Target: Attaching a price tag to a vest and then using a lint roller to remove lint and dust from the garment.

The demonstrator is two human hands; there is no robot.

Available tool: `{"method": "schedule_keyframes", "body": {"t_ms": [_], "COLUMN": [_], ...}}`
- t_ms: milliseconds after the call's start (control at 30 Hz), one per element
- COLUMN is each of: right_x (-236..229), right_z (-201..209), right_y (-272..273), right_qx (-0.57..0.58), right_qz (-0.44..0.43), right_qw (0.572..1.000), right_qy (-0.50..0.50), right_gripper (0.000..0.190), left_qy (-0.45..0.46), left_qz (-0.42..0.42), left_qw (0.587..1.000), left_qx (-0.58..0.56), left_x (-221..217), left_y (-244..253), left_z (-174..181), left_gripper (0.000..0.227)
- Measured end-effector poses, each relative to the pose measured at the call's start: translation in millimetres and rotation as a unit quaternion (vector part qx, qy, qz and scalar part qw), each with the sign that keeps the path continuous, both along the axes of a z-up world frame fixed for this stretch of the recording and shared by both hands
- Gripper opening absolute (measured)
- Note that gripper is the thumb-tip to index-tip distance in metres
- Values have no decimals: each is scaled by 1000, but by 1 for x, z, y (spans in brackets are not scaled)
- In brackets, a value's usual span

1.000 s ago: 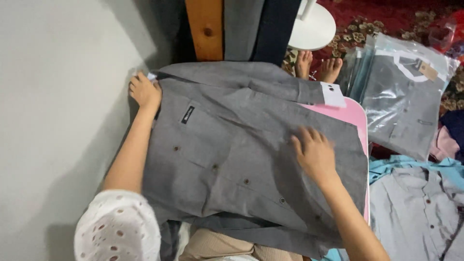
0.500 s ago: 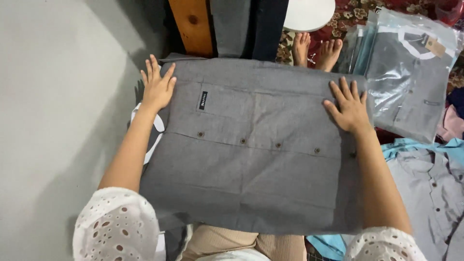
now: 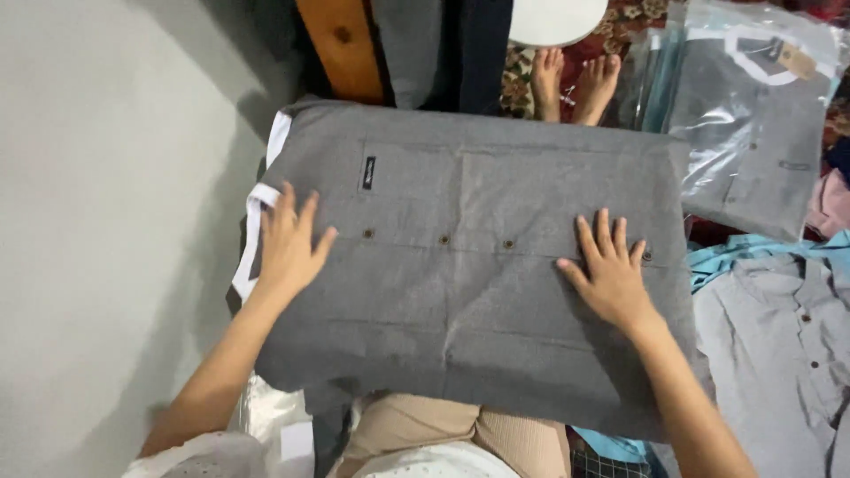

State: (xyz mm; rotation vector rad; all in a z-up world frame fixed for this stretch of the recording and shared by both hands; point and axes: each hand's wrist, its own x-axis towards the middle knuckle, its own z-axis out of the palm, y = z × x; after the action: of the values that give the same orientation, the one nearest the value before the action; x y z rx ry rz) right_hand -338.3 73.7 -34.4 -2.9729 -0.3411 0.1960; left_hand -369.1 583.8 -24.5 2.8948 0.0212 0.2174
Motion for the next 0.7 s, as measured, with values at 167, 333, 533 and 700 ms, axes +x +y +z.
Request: {"method": "schedule_keyframes", "body": {"t_ms": [167, 333, 533, 700], "right_x": [-4, -13, -89, -107], "right_z": [-2, 1, 21, -6], "right_y": [-3, -21, -38, 17], "right_qx": [42, 67, 34, 12], "right_qz": [14, 41, -42, 5], "right_qw": [998, 996, 992, 998], "right_qy": [-37, -51, -115, -61], "right_gripper": [78, 69, 72, 78], "left_qy": [38, 29, -43, 66], "left_qz": [-36, -62, -1, -105], "left_qw": [997, 997, 998, 992], "left_qx": [-64, -48, -39, -30], "left_x": [-17, -24, -76, -65], "left_y": [30, 40, -1, -59], "left_z": [-22, -10, 20, -18], "left_gripper": [82, 73, 78, 76]}}
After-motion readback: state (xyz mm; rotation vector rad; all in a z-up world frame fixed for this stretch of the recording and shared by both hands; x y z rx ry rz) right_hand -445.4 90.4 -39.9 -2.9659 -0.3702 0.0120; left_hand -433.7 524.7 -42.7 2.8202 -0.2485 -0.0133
